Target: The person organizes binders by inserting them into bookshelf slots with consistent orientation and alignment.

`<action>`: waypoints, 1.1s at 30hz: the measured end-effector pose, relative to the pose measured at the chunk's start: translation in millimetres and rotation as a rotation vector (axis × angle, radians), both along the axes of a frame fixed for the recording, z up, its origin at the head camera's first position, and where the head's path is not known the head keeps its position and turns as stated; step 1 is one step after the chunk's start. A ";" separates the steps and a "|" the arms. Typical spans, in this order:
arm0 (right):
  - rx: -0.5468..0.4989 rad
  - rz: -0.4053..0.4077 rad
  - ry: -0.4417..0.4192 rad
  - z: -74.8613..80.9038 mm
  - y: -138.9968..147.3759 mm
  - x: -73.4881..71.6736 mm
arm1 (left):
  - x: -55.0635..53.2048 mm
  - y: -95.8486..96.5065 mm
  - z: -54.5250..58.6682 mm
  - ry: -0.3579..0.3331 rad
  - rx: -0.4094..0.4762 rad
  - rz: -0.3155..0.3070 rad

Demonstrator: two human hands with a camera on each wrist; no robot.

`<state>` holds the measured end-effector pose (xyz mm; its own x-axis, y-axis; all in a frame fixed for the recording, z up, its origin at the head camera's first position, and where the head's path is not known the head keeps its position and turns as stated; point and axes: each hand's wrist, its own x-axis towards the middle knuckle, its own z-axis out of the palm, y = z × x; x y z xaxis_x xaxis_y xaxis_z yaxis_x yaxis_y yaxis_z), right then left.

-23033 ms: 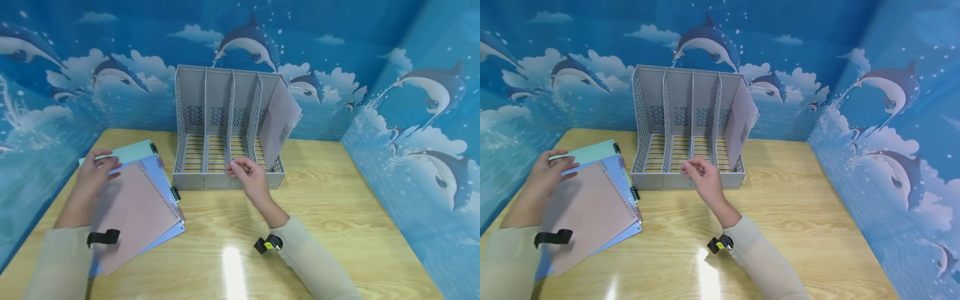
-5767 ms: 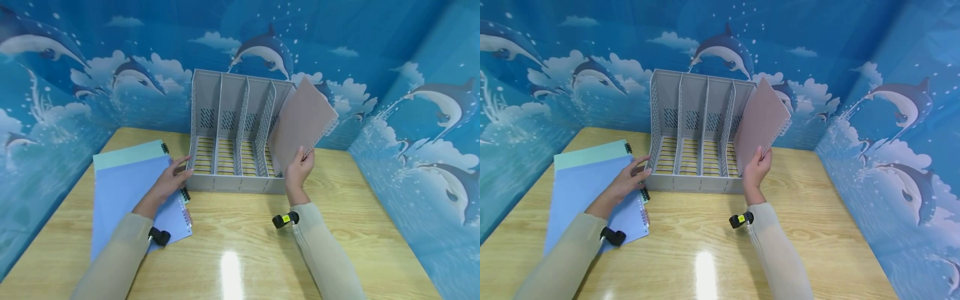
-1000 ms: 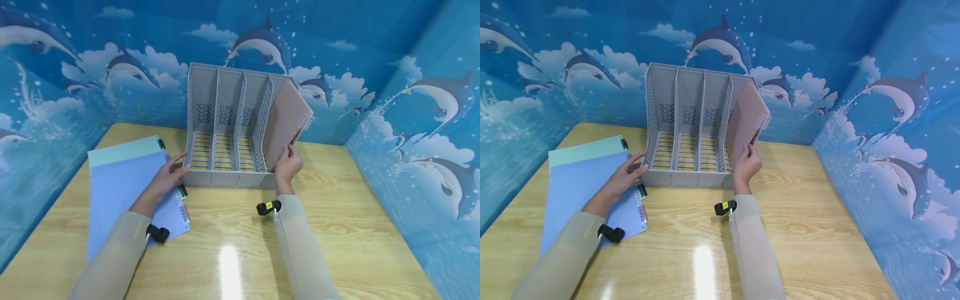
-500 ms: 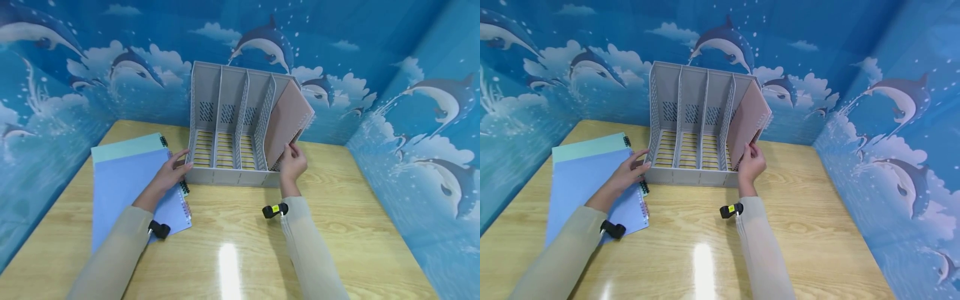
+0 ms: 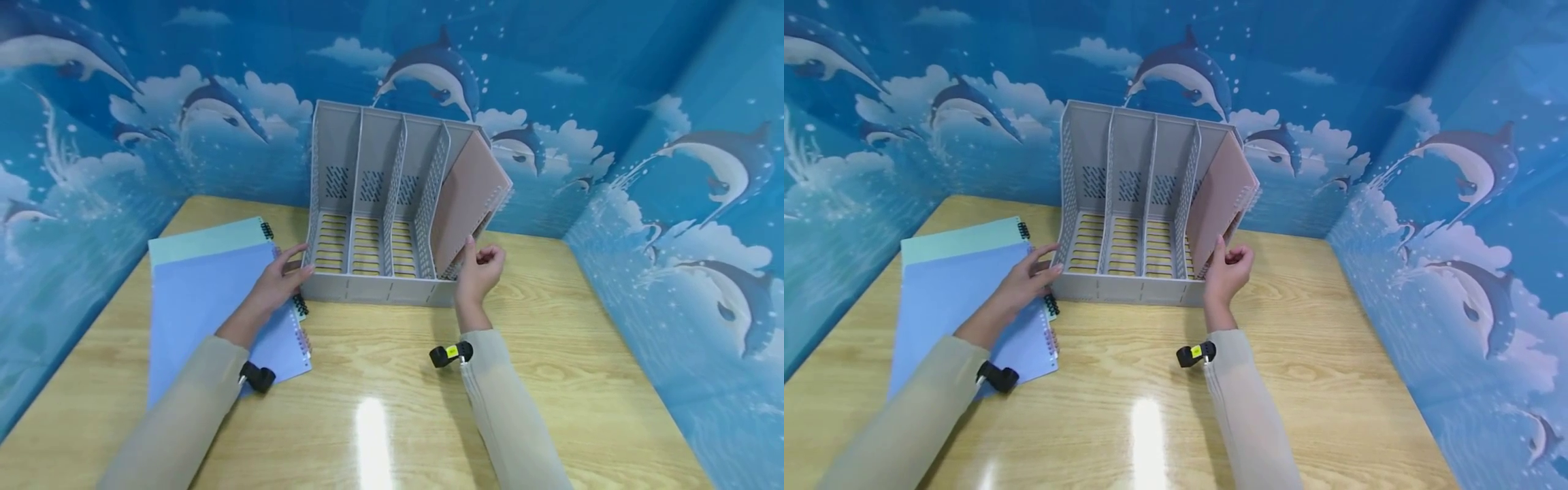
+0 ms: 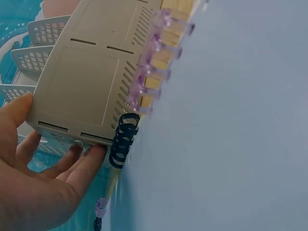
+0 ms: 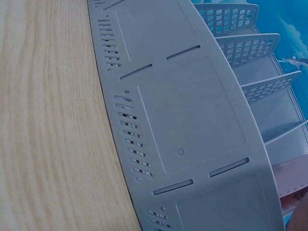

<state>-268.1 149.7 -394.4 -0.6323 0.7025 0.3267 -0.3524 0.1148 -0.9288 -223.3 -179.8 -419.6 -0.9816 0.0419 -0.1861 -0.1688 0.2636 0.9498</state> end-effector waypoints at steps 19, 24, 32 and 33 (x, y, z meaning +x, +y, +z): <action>0.183 0.363 0.175 4.1 -42.0 43.6 | 18.5 -13.2 21.2 0.047 -0.070 0.079; 0.049 0.614 0.086 -1.5 -52.2 45.5 | 20.8 -21.5 25.9 0.016 -0.108 0.088; -0.075 0.833 -0.015 2.5 -68.0 58.2 | -4.4 -61.3 -15.2 0.014 -0.169 0.140; -0.100 0.864 -0.039 3.2 -69.4 60.0 | -0.4 -63.0 -10.2 0.018 -0.162 0.132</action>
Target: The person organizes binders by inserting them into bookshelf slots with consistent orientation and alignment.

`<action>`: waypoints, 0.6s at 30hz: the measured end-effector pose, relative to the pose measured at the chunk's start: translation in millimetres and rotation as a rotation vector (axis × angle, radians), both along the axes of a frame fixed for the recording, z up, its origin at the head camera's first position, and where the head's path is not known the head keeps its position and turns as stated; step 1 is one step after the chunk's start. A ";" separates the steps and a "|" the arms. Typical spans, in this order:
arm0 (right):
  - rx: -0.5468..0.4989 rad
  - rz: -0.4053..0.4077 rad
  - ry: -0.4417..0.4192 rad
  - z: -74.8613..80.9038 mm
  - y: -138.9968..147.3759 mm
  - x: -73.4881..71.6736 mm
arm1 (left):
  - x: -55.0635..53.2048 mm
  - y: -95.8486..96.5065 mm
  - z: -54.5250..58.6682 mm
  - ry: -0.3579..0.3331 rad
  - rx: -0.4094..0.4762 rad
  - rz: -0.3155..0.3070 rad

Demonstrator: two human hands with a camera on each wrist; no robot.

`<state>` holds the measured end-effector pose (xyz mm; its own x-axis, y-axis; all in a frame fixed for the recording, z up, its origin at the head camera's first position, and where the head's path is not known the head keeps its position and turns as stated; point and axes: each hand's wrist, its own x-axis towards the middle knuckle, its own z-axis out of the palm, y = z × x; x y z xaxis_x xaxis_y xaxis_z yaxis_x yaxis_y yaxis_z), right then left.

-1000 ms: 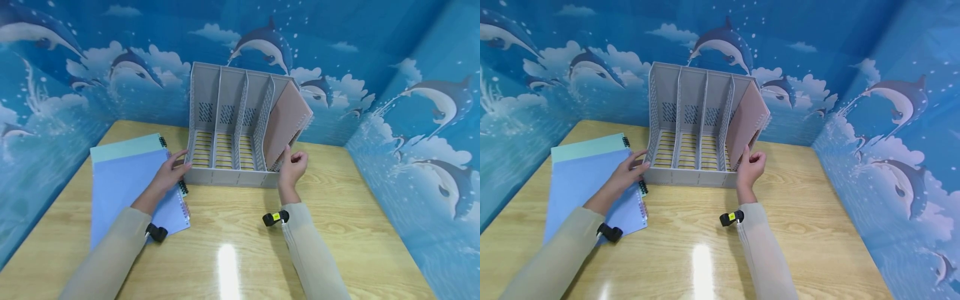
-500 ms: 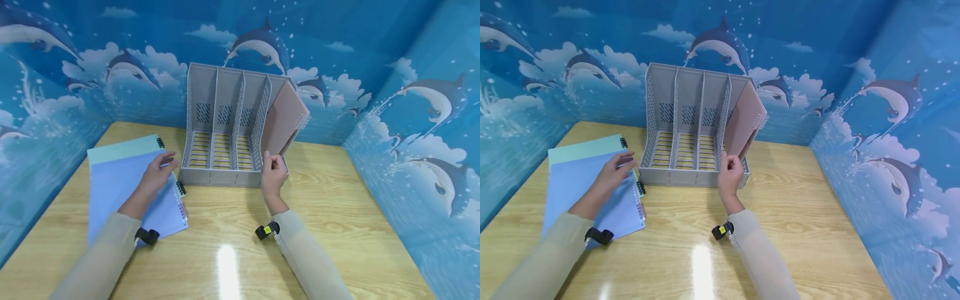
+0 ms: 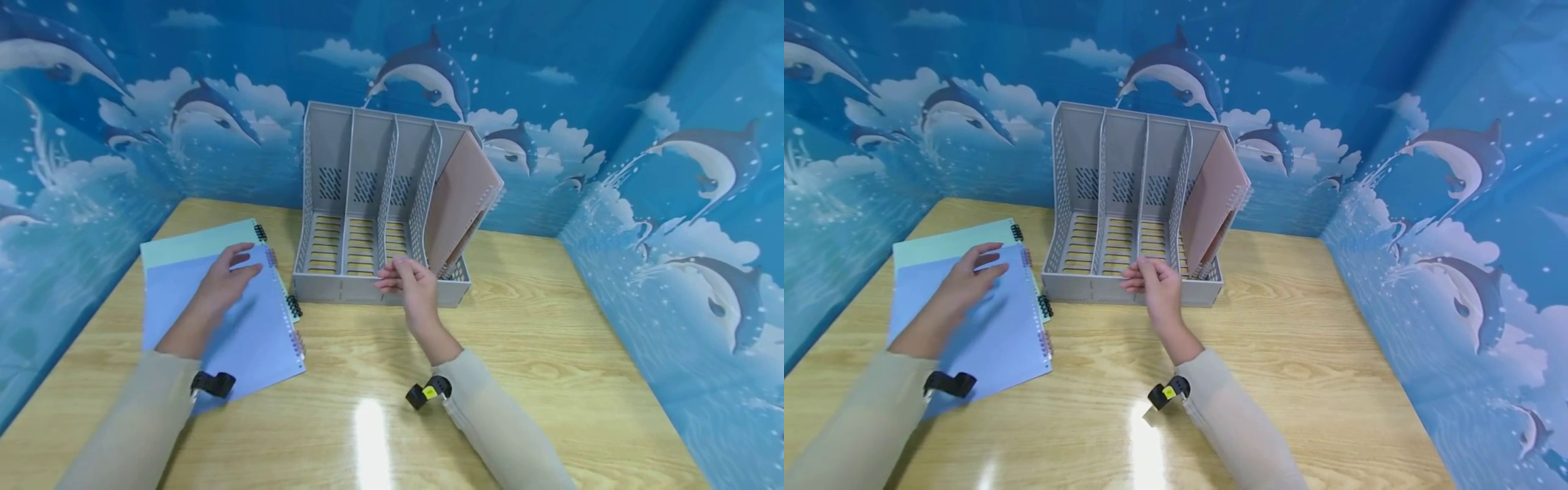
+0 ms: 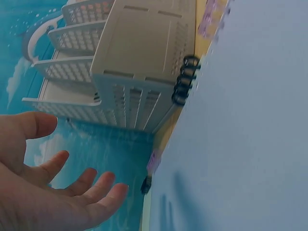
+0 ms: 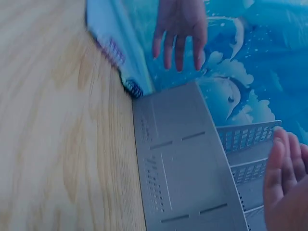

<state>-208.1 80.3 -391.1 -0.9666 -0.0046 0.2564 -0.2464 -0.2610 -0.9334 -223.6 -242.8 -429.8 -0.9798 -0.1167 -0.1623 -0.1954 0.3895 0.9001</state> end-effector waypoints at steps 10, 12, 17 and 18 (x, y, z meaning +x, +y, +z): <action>0.056 0.294 -0.255 -2.5 -8.6 9.9 | 31.3 -8.1 46.4 -0.015 0.049 -0.026; 0.085 0.360 -0.286 -2.8 -11.9 11.6 | 31.7 -13.5 46.6 -0.023 0.042 -0.020; 0.122 0.469 -0.365 -3.3 -23.0 15.5 | 34.2 -31.0 48.0 -0.030 0.026 0.000; 0.126 0.476 -0.381 -3.6 -25.3 16.2 | 35.1 -35.0 48.0 -0.030 0.024 0.004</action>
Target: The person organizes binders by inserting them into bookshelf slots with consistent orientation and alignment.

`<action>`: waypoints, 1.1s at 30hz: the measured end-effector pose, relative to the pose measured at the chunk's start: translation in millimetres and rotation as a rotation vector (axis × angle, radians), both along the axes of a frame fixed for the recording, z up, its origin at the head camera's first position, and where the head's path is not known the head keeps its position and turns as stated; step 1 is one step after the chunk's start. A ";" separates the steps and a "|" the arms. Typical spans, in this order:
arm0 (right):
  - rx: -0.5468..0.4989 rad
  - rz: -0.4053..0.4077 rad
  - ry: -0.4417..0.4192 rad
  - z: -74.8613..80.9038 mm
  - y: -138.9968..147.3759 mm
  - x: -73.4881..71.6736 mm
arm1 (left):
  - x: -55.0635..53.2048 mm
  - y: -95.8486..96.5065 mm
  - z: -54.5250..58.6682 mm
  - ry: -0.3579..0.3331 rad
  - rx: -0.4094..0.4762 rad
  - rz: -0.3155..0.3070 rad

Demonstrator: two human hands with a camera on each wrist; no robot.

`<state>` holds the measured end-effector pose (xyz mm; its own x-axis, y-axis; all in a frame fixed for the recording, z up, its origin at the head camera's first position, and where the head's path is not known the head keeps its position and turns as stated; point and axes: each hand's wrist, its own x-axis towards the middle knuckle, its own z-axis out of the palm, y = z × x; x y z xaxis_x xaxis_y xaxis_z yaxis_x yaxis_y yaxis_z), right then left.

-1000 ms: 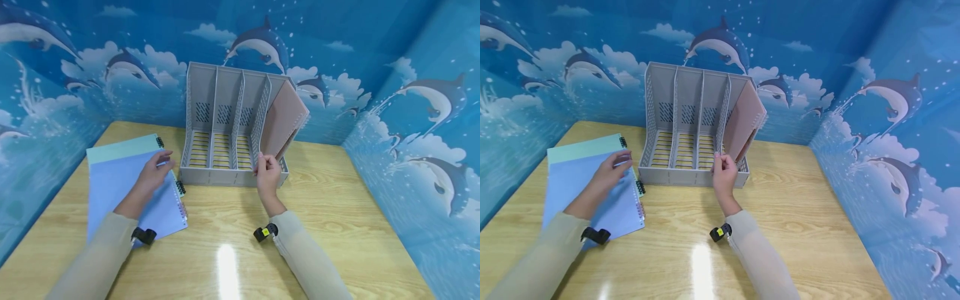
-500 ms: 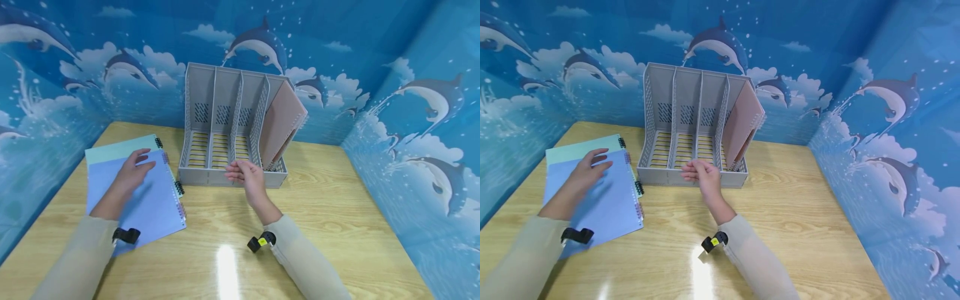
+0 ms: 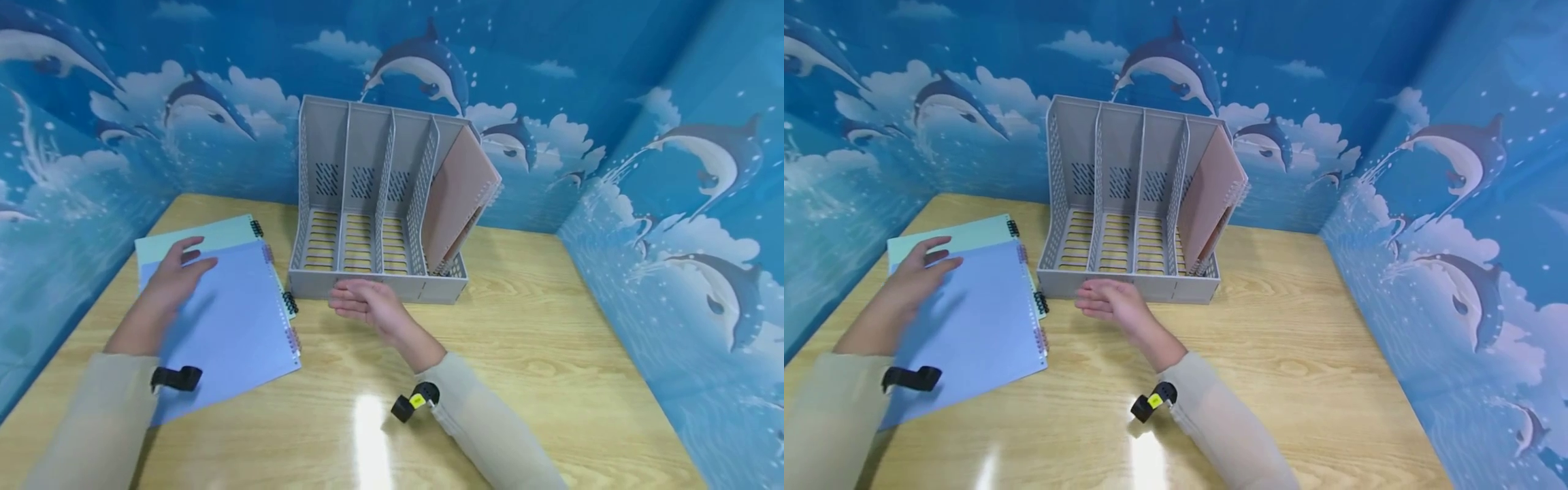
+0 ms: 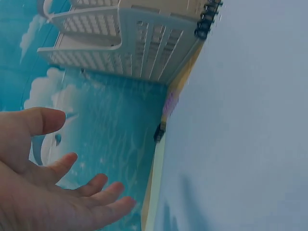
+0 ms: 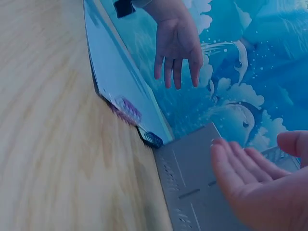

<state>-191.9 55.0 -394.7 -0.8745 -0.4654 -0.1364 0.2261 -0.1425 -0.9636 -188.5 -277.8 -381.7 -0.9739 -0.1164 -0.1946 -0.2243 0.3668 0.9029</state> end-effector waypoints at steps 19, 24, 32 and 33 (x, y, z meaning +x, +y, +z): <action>0.005 -0.001 -0.221 -25.9 -34.9 9.5 | 13.1 -44.0 -11.0 -0.047 -0.068 0.019; 0.037 0.036 -0.198 -26.8 -43.0 8.3 | 16.0 -52.2 -6.7 -0.066 0.020 0.024; 0.056 0.036 -0.197 -30.9 -51.8 6.7 | 17.7 -59.1 -8.0 -0.061 -0.009 0.028; 0.055 0.034 -0.198 -32.1 -52.8 6.8 | 18.1 -59.8 -8.8 -0.060 -0.006 0.029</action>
<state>-185.1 2.2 -426.8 -0.8120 -0.4814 -0.3299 0.4155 -0.0800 -0.9061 -170.4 -337.6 -390.5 -0.9567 -0.1458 -0.2519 -0.2887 0.3644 0.8854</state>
